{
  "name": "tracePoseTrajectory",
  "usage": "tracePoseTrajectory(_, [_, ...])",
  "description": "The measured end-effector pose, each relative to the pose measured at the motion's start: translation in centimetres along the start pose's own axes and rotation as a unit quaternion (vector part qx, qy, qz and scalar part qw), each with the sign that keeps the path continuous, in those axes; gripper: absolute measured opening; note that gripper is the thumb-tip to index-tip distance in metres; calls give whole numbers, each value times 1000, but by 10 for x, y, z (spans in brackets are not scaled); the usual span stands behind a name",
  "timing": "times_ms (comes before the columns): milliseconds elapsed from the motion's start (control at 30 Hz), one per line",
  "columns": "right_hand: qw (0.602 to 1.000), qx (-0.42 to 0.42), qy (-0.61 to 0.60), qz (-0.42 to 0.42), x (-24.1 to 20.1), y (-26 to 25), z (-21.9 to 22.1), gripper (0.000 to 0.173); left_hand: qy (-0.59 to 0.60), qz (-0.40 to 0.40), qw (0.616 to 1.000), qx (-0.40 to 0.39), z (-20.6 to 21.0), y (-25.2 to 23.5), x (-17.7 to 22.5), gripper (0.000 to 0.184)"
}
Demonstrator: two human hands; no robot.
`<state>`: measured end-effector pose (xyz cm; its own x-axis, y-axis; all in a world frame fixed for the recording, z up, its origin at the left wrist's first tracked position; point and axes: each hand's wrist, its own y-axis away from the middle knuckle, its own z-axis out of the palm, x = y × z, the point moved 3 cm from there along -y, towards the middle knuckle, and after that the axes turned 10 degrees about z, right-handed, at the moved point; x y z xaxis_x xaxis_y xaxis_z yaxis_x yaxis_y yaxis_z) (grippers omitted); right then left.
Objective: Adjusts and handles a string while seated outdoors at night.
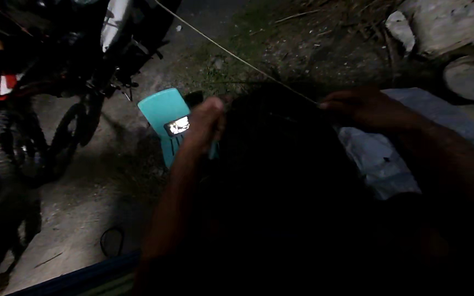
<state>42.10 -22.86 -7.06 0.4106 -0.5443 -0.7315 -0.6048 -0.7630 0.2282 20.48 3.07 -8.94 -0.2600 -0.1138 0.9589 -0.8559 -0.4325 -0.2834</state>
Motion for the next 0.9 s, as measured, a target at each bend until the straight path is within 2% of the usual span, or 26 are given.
tracePoseTrajectory(67, [998, -18, 2, -56, -20, -3, 24, 25, 8, -39, 996, -76, 50, 3, -10, 36])
tracePoseTrajectory(167, [994, -57, 1, -96, -35, -2, 46, 25, 37, -69, 994, -78, 78, 10, -14, 33])
tracePoseTrajectory(333, [995, -85, -1, -45, -35, -3, 40, 25, 109, -19, 994, 12, 38, -10, -17, 25])
tracePoseTrajectory(533, [994, -36, -15, -100, -37, -15, 41, 17, 76, -42, 996, -33, 63, -6, -26, 24])
tracePoseTrajectory(600, [995, -42, -6, -90, -36, -19, 39, 17, 63, -31, 997, -23, 52, -15, -25, 24])
tracePoseTrajectory(767, [996, -24, -11, -82, -30, -26, 28, 15, 83, 38, 994, 63, 0, -41, -18, 23])
tracePoseTrajectory(833, [995, -34, -26, -88, -30, -30, 28, 19, 87, 45, 994, 55, 3, -42, -18, 23])
tracePoseTrajectory(900, [994, -66, -42, -75, -35, -32, 30, 24, 83, 21, 996, 15, 21, -38, -23, 22])
